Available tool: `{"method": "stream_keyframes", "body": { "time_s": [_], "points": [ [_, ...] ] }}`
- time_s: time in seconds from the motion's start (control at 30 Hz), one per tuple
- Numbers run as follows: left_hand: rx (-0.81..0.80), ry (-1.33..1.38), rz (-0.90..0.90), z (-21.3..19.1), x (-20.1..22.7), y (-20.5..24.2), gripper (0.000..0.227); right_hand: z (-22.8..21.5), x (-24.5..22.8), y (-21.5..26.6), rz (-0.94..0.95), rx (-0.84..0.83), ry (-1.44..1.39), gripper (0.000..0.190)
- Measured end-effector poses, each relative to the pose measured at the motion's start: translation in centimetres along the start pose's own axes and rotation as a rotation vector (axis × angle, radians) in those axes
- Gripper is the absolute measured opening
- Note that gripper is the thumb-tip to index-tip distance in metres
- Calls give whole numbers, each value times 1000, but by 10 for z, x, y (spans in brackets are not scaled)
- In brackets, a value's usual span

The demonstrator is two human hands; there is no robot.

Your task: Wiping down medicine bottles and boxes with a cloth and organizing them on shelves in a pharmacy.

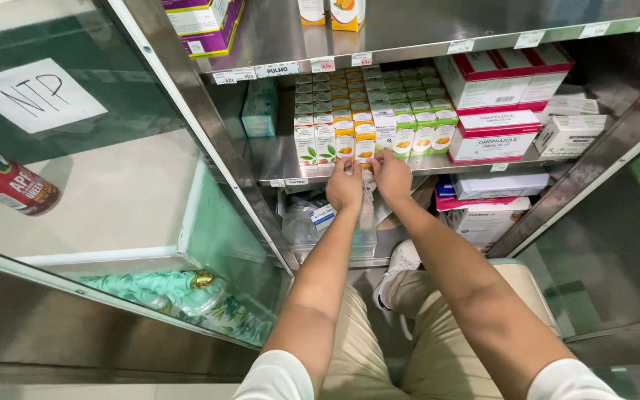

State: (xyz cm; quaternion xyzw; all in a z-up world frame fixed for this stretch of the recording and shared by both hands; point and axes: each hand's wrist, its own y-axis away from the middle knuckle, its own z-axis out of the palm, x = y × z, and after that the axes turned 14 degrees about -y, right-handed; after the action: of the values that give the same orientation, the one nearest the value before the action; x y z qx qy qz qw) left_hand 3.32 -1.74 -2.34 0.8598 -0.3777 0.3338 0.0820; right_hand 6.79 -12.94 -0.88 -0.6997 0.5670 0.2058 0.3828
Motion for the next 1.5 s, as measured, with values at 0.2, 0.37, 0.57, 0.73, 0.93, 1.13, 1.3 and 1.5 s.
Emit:
{"method": "stream_keyframes", "body": {
  "time_s": [0.2, 0.37, 0.57, 0.73, 0.93, 1.13, 1.3, 1.5],
  "points": [
    [67, -1, 60, -5, 1, 9, 28, -1, -2, 1, -1, 12, 20, 28],
    [189, 38, 216, -15, 2, 22, 30, 0, -10, 0, 9, 23, 67, 27],
    [337, 41, 295, 5, -9, 17, 32, 9, -2, -5, -32, 27, 108, 29],
    [404, 45, 333, 12, -11, 15, 32, 19, 4, -13, -52, 39, 183, 30],
    [439, 46, 348, 20, -13, 12, 35, 32, 17, -20, -81, 70, 252, 33],
    [381, 183, 386, 17, -27, 13, 32, 30, 15, -19, -115, 101, 261, 34],
    [159, 643, 435, 0, -49, 21, 25, 21, 8, -13, -59, 105, 127, 36],
    [84, 975, -38, -41, -101, 79, 40, -9, -21, 129, -254, 190, -291, 24]
  ]
}}
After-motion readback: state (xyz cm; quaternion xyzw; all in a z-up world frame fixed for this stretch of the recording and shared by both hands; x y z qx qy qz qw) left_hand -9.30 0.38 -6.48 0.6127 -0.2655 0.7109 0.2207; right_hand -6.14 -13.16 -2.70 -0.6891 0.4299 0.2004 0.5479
